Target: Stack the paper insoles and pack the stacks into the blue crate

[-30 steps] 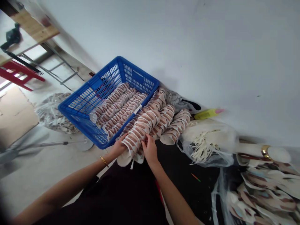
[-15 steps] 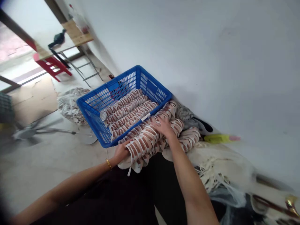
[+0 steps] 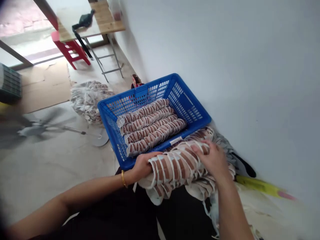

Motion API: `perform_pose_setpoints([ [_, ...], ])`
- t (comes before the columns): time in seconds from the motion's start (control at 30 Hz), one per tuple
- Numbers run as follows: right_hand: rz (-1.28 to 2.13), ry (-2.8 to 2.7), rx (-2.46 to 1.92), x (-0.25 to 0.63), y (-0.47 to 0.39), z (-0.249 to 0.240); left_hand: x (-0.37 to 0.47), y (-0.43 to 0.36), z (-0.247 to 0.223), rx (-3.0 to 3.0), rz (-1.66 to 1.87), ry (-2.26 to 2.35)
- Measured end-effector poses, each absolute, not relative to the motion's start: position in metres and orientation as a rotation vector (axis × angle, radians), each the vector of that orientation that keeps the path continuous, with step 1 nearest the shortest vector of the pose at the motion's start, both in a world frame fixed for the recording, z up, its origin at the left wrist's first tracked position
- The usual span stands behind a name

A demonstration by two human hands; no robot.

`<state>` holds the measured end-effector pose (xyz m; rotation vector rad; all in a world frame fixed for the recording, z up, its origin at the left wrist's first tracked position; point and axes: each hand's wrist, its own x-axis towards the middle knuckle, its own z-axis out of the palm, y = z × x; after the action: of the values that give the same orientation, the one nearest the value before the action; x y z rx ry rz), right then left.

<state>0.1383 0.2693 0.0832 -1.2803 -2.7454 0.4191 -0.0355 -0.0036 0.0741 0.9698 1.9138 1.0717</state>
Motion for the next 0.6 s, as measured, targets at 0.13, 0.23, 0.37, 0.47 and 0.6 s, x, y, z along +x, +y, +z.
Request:
perform_pose_setpoints([
  [0.13,0.465,-2.78,-1.268,0.035,0.317,0.093,-0.118,0.043,0.073,0.978,0.998,2.061],
  [0.23,0.601,-2.859,-1.351,-0.039,0.349,0.059,-0.175,0.08,0.045,0.943,0.927,2.151],
  [0.37,0.66,-2.893,-1.381,-0.104,0.38,-0.017,-0.229,0.117,-0.016,0.933,0.823,2.212],
  [0.47,0.665,-2.922,-1.405,-0.132,0.4,-0.076,-0.253,0.139,-0.071,0.921,0.76,2.232],
  [0.6,0.595,-2.985,-1.402,-0.147,0.43,-0.141,-0.27,0.168,-0.141,0.871,0.716,2.234],
])
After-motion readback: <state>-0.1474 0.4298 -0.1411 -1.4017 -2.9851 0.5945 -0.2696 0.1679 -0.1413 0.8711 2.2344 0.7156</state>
